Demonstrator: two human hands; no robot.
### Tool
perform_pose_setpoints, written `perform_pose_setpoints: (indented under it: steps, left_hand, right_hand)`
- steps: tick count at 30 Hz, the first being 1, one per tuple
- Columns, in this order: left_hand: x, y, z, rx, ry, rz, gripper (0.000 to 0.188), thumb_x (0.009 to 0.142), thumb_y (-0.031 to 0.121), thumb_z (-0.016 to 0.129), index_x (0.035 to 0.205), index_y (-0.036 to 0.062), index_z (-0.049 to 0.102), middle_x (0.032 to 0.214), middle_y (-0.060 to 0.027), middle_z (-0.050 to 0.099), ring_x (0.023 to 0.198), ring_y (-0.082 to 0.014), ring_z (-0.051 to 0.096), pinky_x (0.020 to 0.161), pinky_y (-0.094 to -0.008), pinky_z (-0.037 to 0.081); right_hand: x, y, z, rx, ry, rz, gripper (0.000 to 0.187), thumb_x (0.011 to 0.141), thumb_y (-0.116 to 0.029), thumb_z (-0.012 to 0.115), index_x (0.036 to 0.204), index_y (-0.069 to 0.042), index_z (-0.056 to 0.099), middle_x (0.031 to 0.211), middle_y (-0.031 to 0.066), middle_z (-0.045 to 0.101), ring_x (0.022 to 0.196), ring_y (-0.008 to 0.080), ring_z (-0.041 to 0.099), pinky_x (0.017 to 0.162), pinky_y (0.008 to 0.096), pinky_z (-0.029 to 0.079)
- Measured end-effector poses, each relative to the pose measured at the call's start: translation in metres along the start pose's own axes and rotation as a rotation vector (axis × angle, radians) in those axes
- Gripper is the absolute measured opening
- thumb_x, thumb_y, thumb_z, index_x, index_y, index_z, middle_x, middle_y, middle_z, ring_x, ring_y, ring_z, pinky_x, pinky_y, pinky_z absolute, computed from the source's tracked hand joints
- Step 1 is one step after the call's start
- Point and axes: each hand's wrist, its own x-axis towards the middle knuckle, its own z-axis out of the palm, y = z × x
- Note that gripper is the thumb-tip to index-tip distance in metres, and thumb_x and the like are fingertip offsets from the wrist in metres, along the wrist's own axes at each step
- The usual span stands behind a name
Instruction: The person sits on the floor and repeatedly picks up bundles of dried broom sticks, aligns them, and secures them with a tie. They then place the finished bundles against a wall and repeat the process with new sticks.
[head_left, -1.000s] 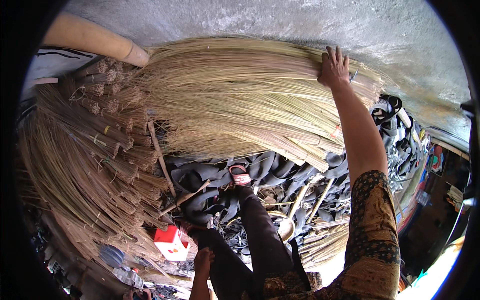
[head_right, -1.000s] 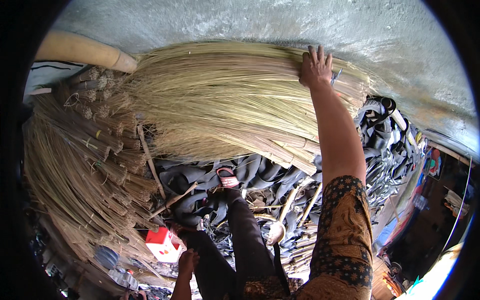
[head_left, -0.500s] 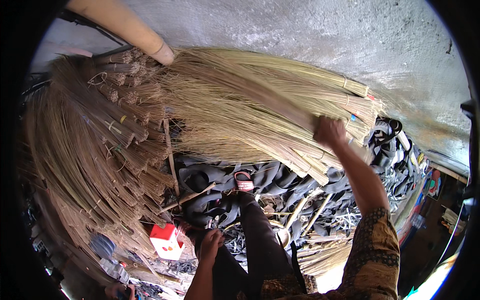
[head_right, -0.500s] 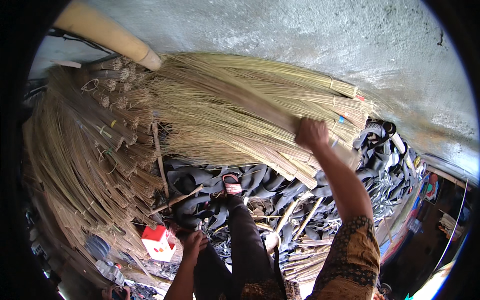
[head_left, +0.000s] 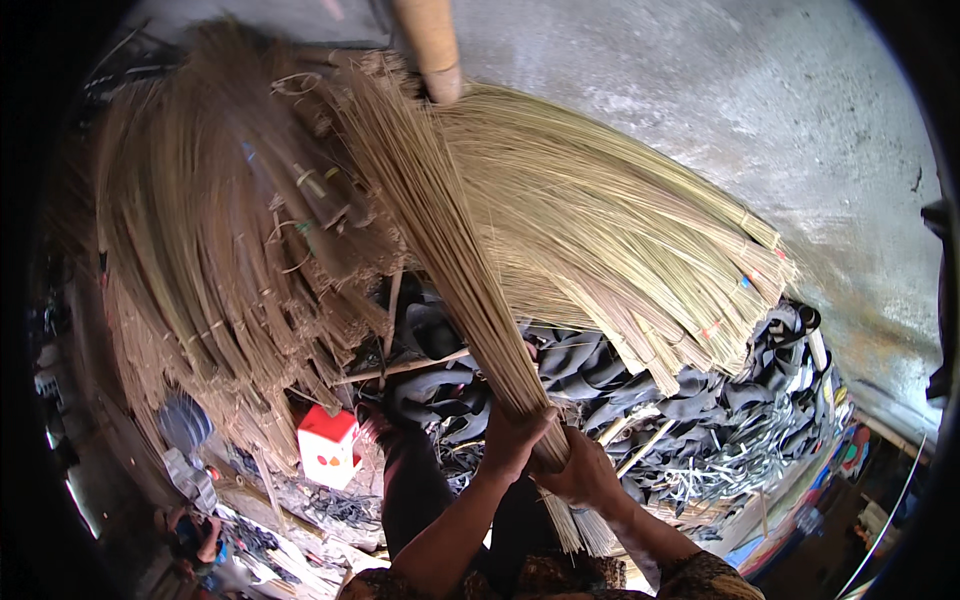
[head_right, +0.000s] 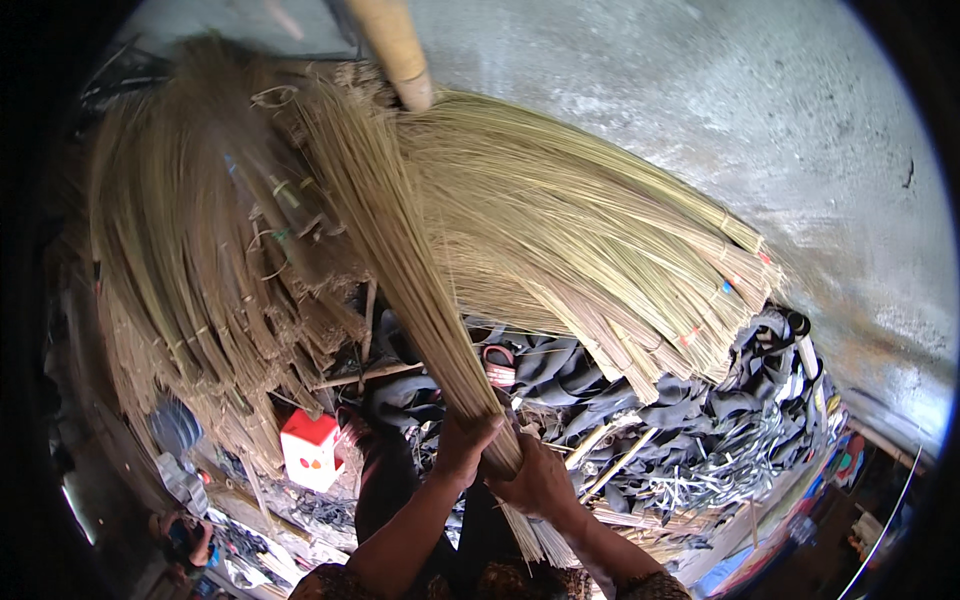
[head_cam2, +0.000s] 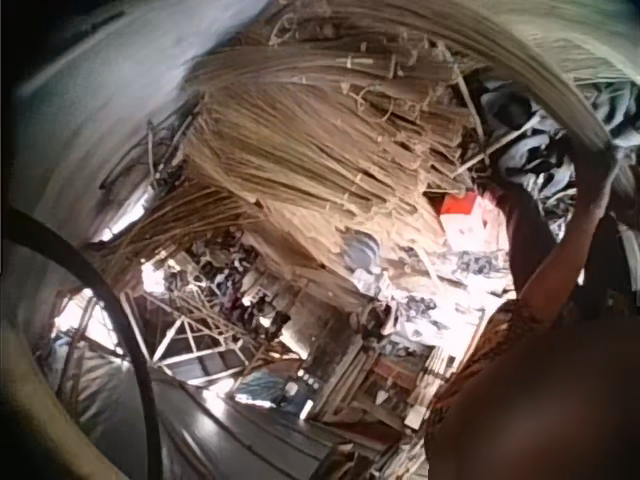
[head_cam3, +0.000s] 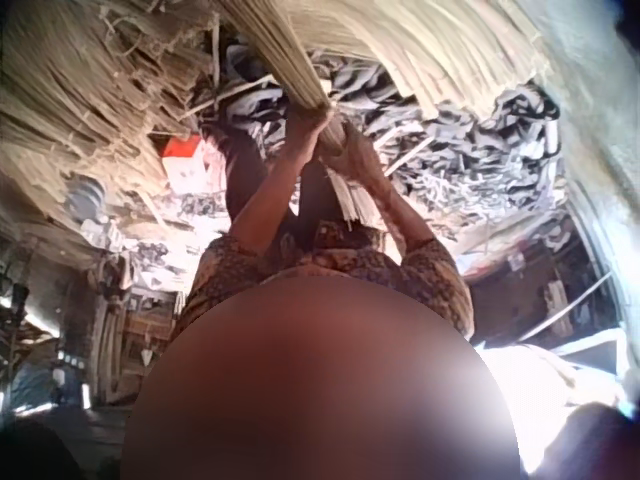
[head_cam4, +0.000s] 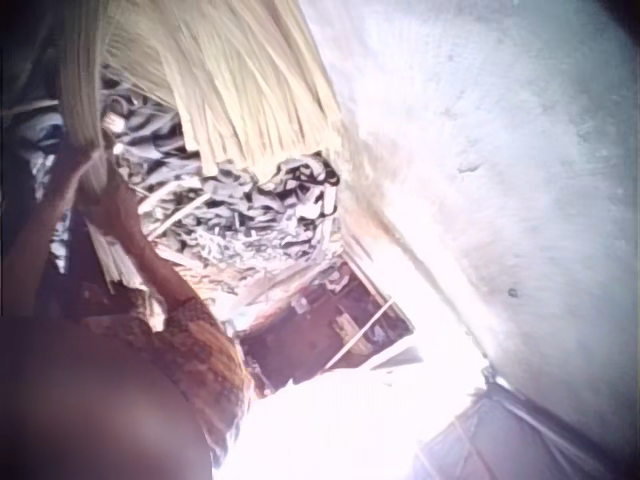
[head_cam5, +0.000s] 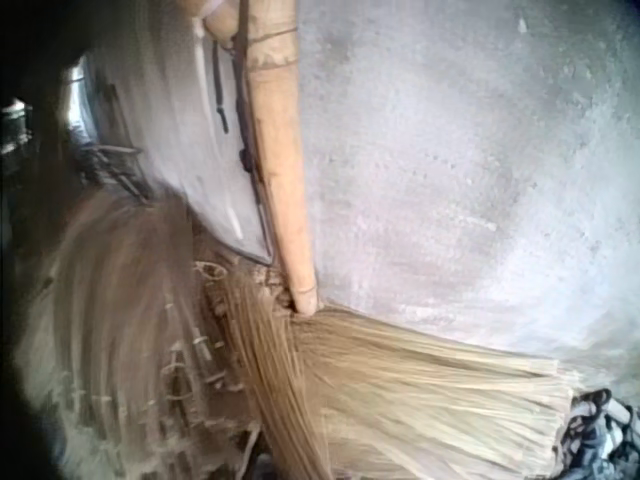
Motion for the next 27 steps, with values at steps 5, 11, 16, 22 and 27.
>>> perform_pose_setpoints:
  steps: [5, 11, 16, 22, 27]
  left_hand:
    - [-0.047, 0.083, -0.040, 0.165, 0.044, 0.317, 0.066, 0.080, 0.009, 0.079, 0.138, 0.0021, 0.050, 0.122, -0.0064, 0.063, 0.109, -0.0142, 0.062, 0.092, -0.0334, 0.053]
    - [-0.093, 0.222, -0.159, 0.229, 0.213, 0.381, 0.067, 0.080, 0.019, 0.086, 0.135, 0.0013, 0.051, 0.109, -0.0069, 0.070, 0.102, -0.0142, 0.067, 0.088, -0.0333, 0.057]
    - [-0.125, 0.382, -0.299, 0.729, 0.342, 0.502, 0.048, 0.087, 0.040, 0.078, 0.118, 0.0039, 0.072, 0.105, -0.0086, 0.074, 0.098, -0.0187, 0.069, 0.088, -0.0365, 0.054]
    - [-0.121, 0.505, -0.409, 0.947, 1.296, 0.753, 0.123, 0.079, 0.074, 0.074, 0.155, -0.0106, 0.027, 0.148, -0.0368, 0.048, 0.141, -0.0411, 0.048, 0.115, -0.0456, 0.042]
    - [-0.082, 0.353, -0.427, 0.960, 0.956, 0.662, 0.062, 0.099, 0.052, 0.064, 0.138, 0.0040, 0.061, 0.132, -0.0212, 0.065, 0.128, -0.0337, 0.060, 0.109, -0.0431, 0.044]
  right_hand:
    - [-0.016, -0.056, 0.020, -0.074, -0.033, -0.337, 0.110, 0.075, -0.049, 0.085, 0.152, 0.009, 0.032, 0.142, 0.0332, 0.051, 0.134, 0.0480, 0.051, 0.112, 0.0504, 0.041]
    - [0.000, -0.095, 0.068, 0.240, 0.049, -0.747, 0.092, 0.097, -0.047, 0.066, 0.159, 0.006, 0.023, 0.141, 0.0279, 0.052, 0.124, 0.0368, 0.059, 0.103, 0.0464, 0.049]
    - [0.002, -0.103, 0.093, 0.062, 0.039, -0.591, 0.098, 0.095, -0.058, 0.065, 0.161, 0.000, 0.022, 0.129, 0.0236, 0.061, 0.106, 0.0318, 0.068, 0.090, 0.0433, 0.055]
    - [0.015, -0.109, 0.119, -0.060, 0.004, -0.530, 0.082, 0.099, -0.044, 0.064, 0.158, -0.002, 0.028, 0.133, 0.0255, 0.061, 0.108, 0.0345, 0.069, 0.092, 0.0445, 0.055]
    - [0.037, -0.082, 0.114, -0.029, 0.023, -0.448, 0.068, 0.098, -0.038, 0.067, 0.152, -0.004, 0.042, 0.134, 0.0264, 0.061, 0.116, 0.0449, 0.065, 0.096, 0.0483, 0.053]
